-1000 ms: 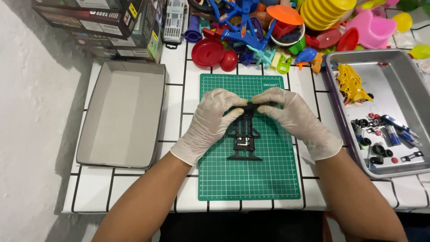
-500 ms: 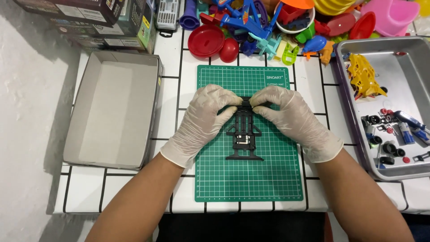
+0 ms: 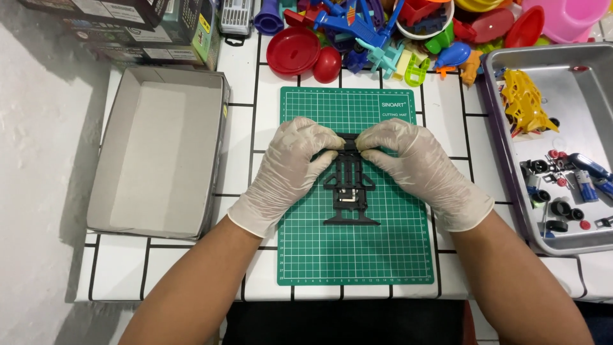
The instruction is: Assembling a toy car chassis by installing gears, axles, and other small mechanical components.
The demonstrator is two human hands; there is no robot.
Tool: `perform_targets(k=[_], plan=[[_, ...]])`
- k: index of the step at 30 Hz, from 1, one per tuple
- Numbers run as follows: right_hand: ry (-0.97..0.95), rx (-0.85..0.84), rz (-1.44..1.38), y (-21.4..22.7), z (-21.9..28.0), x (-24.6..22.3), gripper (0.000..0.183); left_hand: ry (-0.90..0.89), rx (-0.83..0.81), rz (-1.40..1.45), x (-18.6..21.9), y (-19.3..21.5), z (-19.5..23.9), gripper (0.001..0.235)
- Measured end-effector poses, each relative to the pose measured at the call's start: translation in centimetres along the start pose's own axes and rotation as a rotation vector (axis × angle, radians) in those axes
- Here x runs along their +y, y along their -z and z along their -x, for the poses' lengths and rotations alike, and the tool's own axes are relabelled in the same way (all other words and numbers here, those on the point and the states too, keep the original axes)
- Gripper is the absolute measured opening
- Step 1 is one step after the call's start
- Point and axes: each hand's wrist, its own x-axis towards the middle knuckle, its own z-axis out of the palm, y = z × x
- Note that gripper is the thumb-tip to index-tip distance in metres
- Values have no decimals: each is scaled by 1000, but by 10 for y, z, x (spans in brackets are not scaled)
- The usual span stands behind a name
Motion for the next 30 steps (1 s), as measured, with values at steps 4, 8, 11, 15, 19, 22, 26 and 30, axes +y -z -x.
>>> perform_targets(k=[4, 8, 11, 15, 19, 22, 26, 30], plan=[[15, -6, 19, 0, 0, 1, 15, -3, 4, -7, 4, 4, -1, 13], [14, -8, 42, 0, 0, -1, 15, -16, 3, 3, 4, 4, -1, 12], [20, -17, 83, 0, 0, -1, 14, -23, 9, 7, 3, 3, 0, 12], [35, -28, 148, 0, 0, -3, 15, -19, 16, 5, 5, 3, 0, 12], [24, -16, 151, -2, 0, -4, 15, -18, 18, 7, 3, 3, 0, 13], [43, -4, 154, -3, 0, -4, 17, -7, -1, 13, 0, 0, 1, 10], [13, 19, 89, -3, 1, -5, 18, 39, -5, 59, -4, -6, 3, 8], [9, 27, 76, -4, 2, -9, 19, 34, -12, 30, -6, -7, 3, 7]])
